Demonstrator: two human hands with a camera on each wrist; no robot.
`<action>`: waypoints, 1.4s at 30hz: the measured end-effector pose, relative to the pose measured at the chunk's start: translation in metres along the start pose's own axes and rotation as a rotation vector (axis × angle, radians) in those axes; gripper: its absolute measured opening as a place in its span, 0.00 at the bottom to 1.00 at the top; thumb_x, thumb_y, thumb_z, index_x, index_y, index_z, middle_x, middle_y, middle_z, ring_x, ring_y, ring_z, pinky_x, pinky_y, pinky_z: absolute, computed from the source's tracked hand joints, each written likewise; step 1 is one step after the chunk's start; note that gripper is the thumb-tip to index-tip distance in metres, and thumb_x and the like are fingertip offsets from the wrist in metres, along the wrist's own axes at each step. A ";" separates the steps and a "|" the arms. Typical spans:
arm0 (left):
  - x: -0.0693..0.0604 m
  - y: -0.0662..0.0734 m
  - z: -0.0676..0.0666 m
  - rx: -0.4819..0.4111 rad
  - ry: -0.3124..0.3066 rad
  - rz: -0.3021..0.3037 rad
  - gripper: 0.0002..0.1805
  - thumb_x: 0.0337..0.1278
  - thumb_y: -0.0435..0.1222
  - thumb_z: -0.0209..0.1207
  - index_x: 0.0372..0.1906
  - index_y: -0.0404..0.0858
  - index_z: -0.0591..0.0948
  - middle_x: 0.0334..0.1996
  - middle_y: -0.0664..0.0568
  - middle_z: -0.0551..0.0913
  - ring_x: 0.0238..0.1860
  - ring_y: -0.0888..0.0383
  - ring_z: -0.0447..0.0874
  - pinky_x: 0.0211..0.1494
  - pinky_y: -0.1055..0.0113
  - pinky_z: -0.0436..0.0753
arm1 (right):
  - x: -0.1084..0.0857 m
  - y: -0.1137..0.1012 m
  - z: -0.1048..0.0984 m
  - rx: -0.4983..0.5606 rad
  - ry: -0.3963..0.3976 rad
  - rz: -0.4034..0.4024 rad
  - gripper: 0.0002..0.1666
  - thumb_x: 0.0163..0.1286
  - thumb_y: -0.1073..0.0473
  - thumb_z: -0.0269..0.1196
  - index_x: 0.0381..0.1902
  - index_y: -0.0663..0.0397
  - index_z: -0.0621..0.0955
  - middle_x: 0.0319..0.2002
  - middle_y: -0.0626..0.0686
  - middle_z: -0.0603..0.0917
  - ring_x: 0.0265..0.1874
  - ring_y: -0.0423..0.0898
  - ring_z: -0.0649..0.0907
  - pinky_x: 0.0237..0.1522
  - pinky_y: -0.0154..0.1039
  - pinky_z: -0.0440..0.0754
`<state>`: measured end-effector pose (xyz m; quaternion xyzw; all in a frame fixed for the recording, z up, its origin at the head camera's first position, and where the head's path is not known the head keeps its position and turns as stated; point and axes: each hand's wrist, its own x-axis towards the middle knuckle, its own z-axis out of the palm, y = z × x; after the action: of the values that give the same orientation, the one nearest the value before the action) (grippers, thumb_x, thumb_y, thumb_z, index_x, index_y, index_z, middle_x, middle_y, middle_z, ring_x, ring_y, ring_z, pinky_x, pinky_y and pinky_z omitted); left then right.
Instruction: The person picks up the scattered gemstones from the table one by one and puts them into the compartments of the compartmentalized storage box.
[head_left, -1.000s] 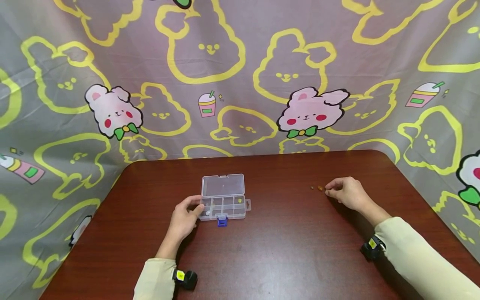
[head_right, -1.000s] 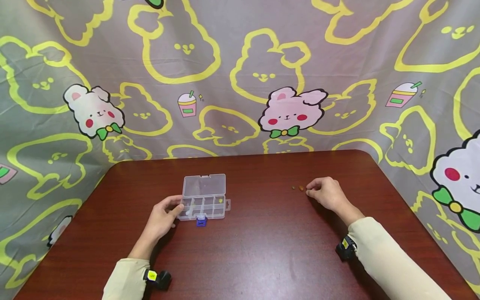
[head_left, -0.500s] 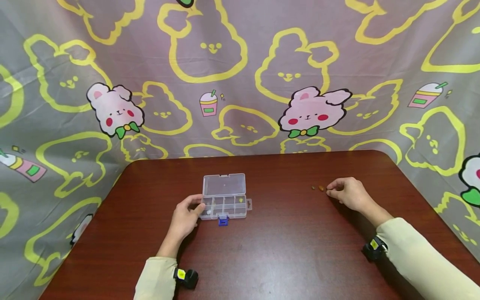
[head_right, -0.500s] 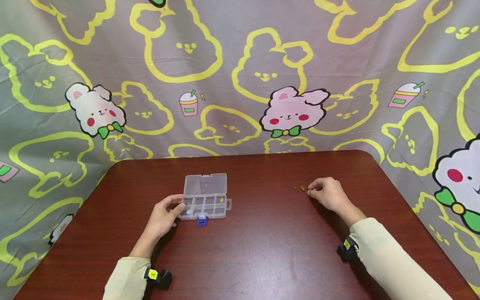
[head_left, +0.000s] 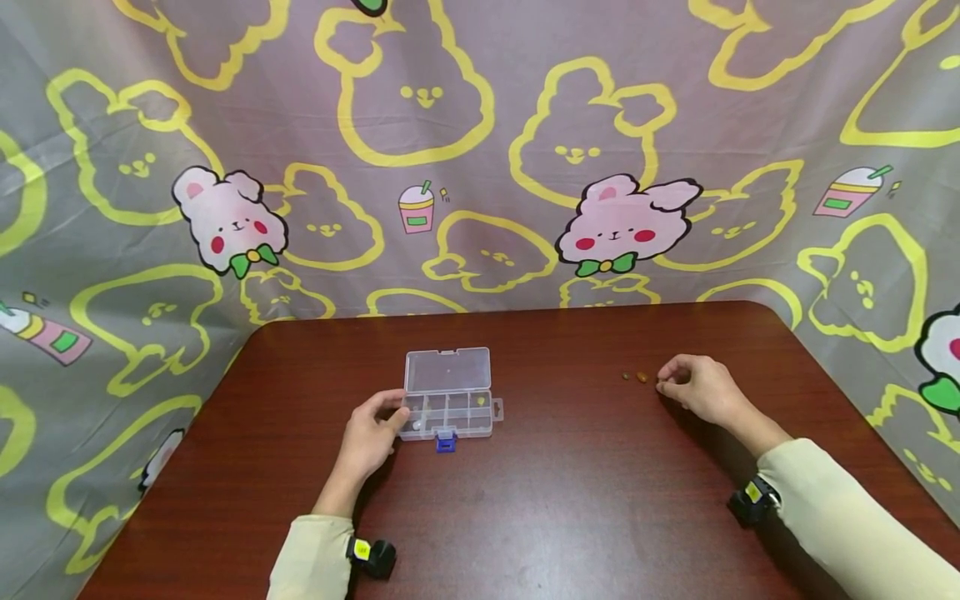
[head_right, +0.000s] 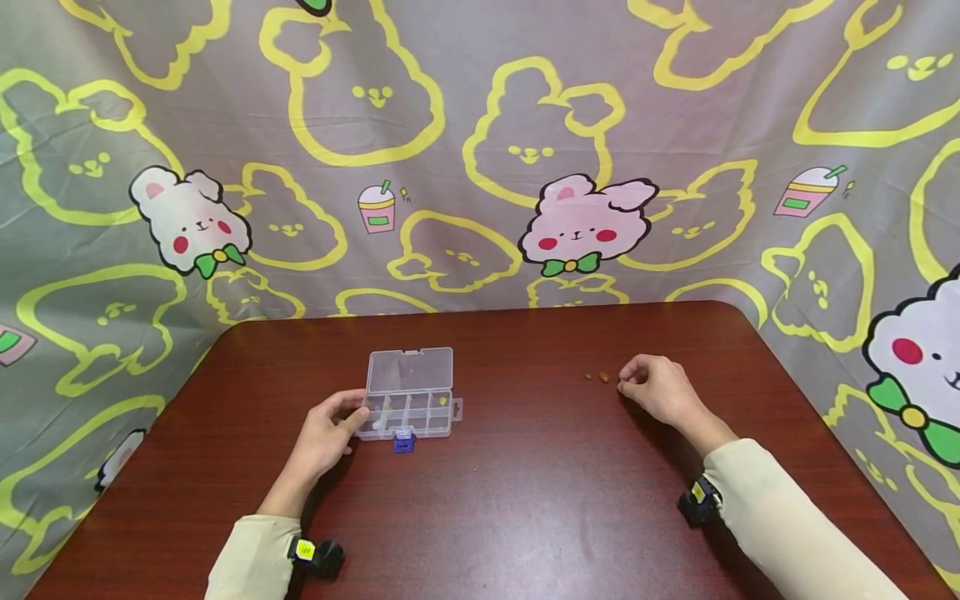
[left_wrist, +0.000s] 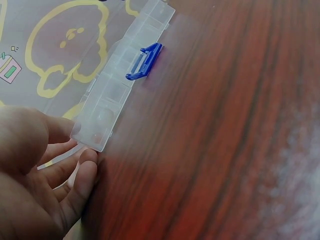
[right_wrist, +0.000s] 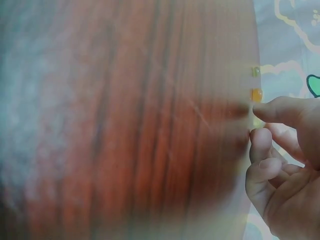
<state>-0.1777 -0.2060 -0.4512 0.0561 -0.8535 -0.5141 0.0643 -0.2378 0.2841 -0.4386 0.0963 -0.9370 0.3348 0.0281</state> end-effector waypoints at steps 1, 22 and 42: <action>0.000 0.000 0.000 0.000 0.001 0.000 0.16 0.65 0.29 0.62 0.57 0.35 0.82 0.49 0.39 0.83 0.24 0.58 0.77 0.19 0.66 0.78 | -0.001 0.000 0.000 0.002 0.003 -0.003 0.06 0.63 0.64 0.69 0.36 0.59 0.82 0.23 0.48 0.80 0.17 0.43 0.78 0.18 0.35 0.74; -0.001 -0.001 0.000 0.002 0.005 -0.009 0.16 0.65 0.30 0.63 0.57 0.36 0.82 0.49 0.41 0.84 0.24 0.57 0.77 0.19 0.66 0.78 | -0.003 -0.016 0.012 0.072 0.020 -0.028 0.07 0.64 0.63 0.70 0.37 0.60 0.82 0.26 0.49 0.84 0.16 0.44 0.78 0.17 0.36 0.77; 0.001 -0.002 0.001 0.007 0.004 -0.009 0.17 0.65 0.31 0.62 0.58 0.36 0.82 0.50 0.42 0.83 0.25 0.58 0.77 0.21 0.65 0.79 | 0.002 -0.047 0.041 0.182 -0.031 -0.058 0.05 0.64 0.64 0.69 0.35 0.57 0.82 0.24 0.50 0.83 0.15 0.44 0.77 0.17 0.37 0.77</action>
<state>-0.1785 -0.2064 -0.4537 0.0614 -0.8548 -0.5114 0.0635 -0.2302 0.2216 -0.4409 0.1306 -0.8997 0.4162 0.0146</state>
